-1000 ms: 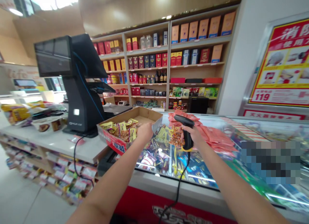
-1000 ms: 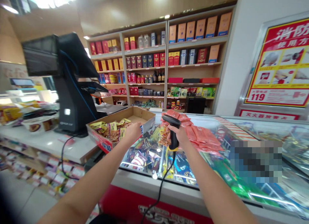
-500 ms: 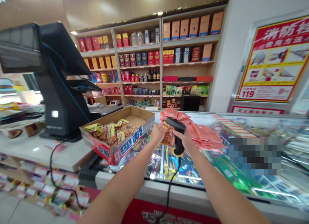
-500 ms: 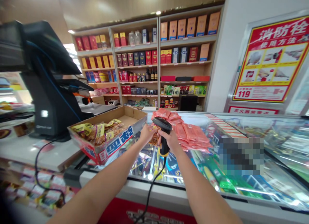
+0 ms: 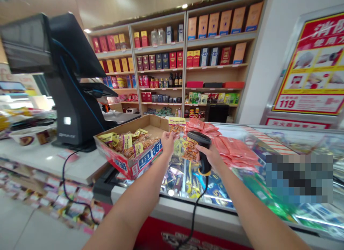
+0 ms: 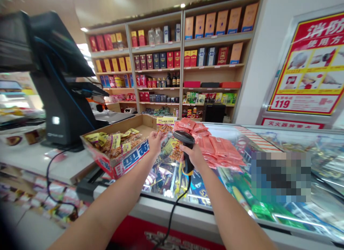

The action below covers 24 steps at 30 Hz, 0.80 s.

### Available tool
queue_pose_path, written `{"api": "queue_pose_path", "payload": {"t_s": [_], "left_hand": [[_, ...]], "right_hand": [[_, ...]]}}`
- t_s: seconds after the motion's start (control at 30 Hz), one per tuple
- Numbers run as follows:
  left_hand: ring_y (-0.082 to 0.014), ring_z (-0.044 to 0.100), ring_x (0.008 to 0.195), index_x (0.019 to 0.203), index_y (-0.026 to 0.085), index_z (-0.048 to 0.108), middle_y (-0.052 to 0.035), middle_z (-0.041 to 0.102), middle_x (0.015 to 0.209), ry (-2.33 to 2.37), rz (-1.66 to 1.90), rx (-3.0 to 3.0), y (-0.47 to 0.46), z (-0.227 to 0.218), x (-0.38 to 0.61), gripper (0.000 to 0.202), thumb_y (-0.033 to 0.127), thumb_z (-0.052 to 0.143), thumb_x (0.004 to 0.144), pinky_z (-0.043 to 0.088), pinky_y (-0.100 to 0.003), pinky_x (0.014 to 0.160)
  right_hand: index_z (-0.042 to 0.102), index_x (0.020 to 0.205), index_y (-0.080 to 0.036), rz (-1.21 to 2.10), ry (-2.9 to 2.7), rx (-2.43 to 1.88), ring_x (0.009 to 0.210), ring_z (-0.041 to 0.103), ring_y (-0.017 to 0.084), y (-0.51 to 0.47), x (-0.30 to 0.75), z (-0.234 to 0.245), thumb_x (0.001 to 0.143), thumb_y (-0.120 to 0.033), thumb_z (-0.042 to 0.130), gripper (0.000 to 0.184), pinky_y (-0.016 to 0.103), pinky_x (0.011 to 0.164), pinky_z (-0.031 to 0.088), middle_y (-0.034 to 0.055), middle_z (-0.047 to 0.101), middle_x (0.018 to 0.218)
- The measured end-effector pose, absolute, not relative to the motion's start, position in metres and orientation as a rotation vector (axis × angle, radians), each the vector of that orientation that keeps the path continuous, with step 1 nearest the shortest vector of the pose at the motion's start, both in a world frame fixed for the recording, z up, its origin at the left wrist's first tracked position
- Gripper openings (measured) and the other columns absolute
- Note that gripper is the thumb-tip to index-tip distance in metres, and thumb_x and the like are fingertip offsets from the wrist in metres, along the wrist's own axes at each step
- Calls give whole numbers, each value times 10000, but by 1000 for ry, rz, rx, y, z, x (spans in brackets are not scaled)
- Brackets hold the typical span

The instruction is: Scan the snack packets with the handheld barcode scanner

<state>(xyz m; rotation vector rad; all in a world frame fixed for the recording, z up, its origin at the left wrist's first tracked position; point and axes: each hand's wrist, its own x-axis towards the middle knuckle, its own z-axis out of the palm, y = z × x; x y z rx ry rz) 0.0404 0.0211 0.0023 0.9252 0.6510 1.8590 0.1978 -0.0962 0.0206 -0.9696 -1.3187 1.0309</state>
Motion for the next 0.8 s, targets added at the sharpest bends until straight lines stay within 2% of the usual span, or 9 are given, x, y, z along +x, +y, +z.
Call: {"api": "queue_pose_path", "payload": {"t_s": [0.27,0.6,0.8], "left_hand": [[-139,616,592,674,190,433,57,539,548,668,1848,971,15,3,43,350,376,726,634,556,-314,591],[-120,595,561,678,191,429,64,535,547,687,1851,1011,16,0,42,350,394,713,650,562,-313,598],[-105,601,553,675,188,415,57,535,558,805,1965,906,13,7,40,315,366,668,736,548,-272,616]], "right_hand": [[593,598,-166,1066,-1339,-1032,366,542,146,-98,196,22,653,-429,665,278,254,433,419,32,599,403],[602,613,-167,1077,-1330,-1040,335,503,138,-100,195,22,667,-436,658,280,260,398,406,22,590,398],[610,589,-166,1060,-1287,-1030,347,521,151,-97,188,24,652,-398,668,247,269,401,424,23,580,387]]}}
